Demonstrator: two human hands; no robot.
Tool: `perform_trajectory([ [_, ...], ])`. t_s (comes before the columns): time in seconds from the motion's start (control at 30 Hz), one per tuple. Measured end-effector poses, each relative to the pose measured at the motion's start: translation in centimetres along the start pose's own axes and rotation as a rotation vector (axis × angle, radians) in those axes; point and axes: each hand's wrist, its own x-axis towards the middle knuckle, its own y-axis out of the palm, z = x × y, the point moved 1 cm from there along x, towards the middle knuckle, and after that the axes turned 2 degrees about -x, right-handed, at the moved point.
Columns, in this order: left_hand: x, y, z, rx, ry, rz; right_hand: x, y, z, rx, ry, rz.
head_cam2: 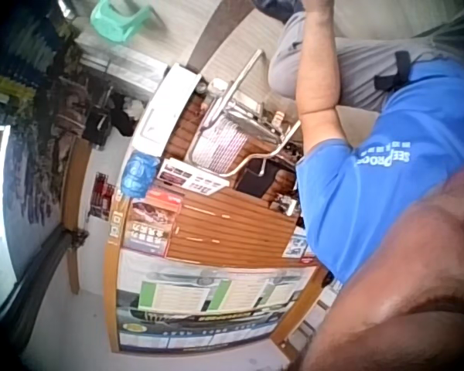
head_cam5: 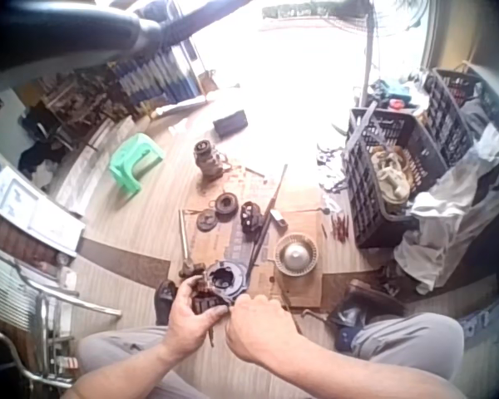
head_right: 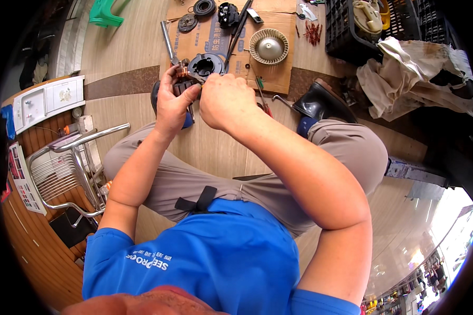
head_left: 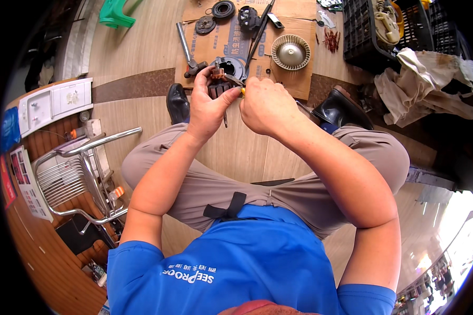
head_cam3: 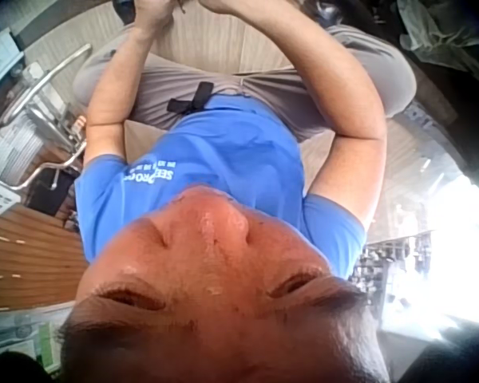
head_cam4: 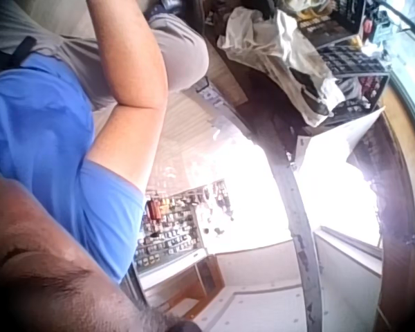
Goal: The person works on a motor component with pliers, handling individual wires and internal parts while sitting on the floor.
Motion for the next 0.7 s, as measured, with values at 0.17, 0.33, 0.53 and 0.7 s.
perform_trajectory([
  [0.17,-0.1,0.4,0.3,0.123,0.095,-0.071,-0.1,0.3,0.8,0.077,0.014,0.074],
  [0.33,0.0,0.4,0.0,0.123,0.058,-0.094,0.4,0.3,0.8,0.200,0.014,0.136],
  [0.53,0.1,0.3,-0.1,0.056,0.010,-0.050,0.7,0.9,-0.3,0.377,0.018,0.109],
  [0.7,0.2,-0.1,-0.6,-0.093,-0.066,0.004,0.3,-0.8,-0.4,0.448,0.063,0.230],
])
